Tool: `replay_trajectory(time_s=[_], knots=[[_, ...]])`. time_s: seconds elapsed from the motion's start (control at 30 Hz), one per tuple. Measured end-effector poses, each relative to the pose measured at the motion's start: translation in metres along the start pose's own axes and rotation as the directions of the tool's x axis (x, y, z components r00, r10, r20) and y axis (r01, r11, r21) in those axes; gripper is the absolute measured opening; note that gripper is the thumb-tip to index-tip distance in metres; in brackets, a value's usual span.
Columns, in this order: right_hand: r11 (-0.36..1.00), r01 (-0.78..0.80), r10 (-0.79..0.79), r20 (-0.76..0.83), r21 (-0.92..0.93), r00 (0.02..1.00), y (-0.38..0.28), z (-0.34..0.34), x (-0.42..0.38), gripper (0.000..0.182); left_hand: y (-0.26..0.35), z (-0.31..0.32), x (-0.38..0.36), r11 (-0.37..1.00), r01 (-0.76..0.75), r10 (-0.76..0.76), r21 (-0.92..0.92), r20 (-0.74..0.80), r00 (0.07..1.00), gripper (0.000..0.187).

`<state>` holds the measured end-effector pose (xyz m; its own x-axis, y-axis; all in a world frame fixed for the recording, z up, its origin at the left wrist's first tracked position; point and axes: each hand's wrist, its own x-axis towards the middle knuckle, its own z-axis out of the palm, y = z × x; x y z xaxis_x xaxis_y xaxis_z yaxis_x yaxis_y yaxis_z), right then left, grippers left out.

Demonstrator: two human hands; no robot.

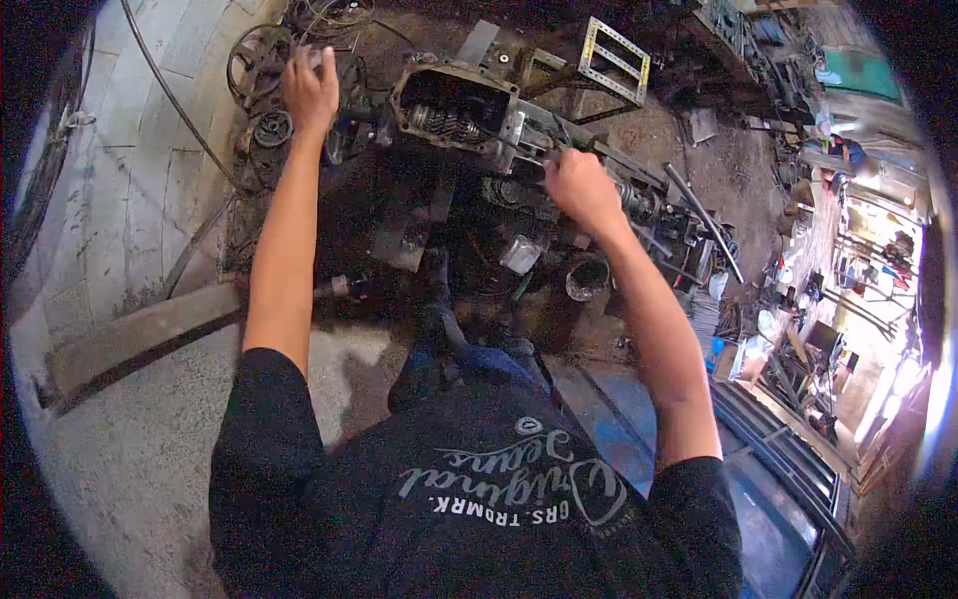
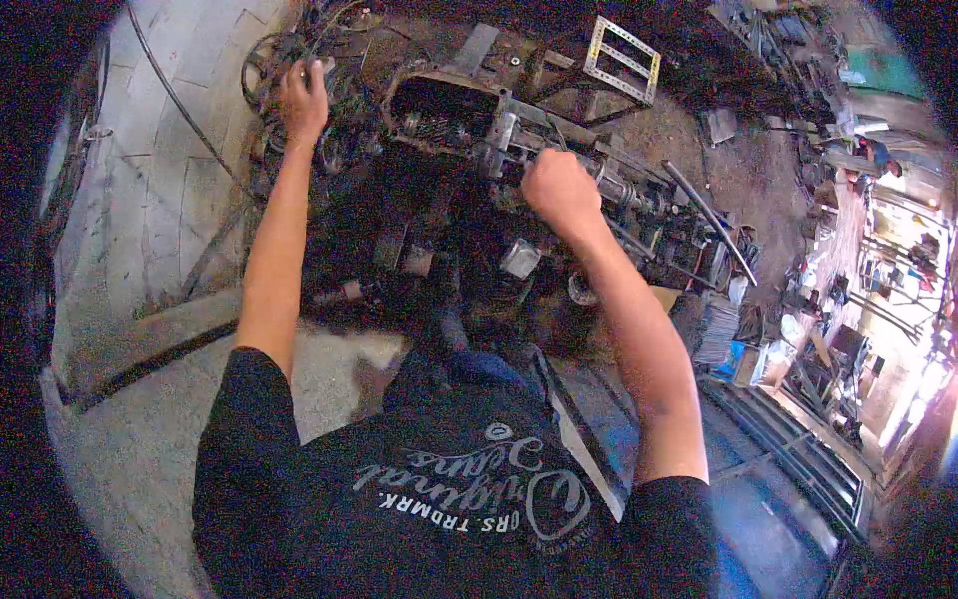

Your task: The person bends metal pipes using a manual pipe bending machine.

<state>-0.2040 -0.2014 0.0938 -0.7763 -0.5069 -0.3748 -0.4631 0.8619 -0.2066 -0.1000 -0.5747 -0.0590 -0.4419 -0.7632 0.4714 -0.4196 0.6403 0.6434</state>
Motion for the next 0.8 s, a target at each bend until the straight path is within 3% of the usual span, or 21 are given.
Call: replay_trajectory(time_s=[0.1, 0.23, 0.3, 0.4, 0.5, 0.57, 0.7, 0.8], knots=[[0.986, 0.003, 0.005, 0.046, -0.166, 0.999, -0.013, -0.018, 0.02, 0.028, -0.016, 0.02, -0.007, 0.975, 0.04, -0.081, 0.218, 0.186, 0.979, 0.061], [0.973, 0.0, 0.045, 0.188, -0.232, 0.981, -0.024, -0.028, 0.045, 0.036, -0.011, 0.018, -0.011, 0.985, 0.118, -0.128, 0.127, 0.075, 0.989, 0.059], [0.974, 0.013, 0.044, 0.246, -0.225, 0.968, -0.007, -0.011, 0.073, 0.036, -0.008, 0.013, -0.01, 0.96, 0.205, -0.247, 0.188, 0.235, 0.94, 0.055], [0.98, 0.012, 0.053, 0.319, -0.198, 0.946, 0.0, -0.008, 0.086, 0.039, -0.01, 0.018, -0.012, 0.967, 0.161, -0.194, 0.196, 0.16, 0.968, 0.053], [0.975, 0.068, -0.002, 0.295, -0.213, 0.955, -0.001, -0.013, 0.09, 0.04, -0.007, 0.016, -0.012, 0.962, 0.133, -0.182, 0.239, 0.195, 0.964, 0.055], [0.94, 0.222, -0.133, 0.32, -0.259, 0.938, 0.003, -0.017, 0.099, 0.039, -0.003, 0.016, -0.013, 0.959, 0.102, -0.155, 0.263, 0.188, 0.97, 0.055], [0.902, 0.305, -0.201, 0.329, -0.305, 0.923, 0.011, -0.019, 0.106, 0.036, -0.01, 0.02, -0.014, 0.965, 0.036, -0.082, 0.258, 0.167, 0.983, 0.052], [0.866, 0.378, -0.253, 0.367, -0.327, 0.895, 0.011, -0.023, 0.108, 0.034, -0.013, 0.021, -0.016, 0.974, 0.069, -0.1, 0.215, 0.14, 0.985, 0.048]])
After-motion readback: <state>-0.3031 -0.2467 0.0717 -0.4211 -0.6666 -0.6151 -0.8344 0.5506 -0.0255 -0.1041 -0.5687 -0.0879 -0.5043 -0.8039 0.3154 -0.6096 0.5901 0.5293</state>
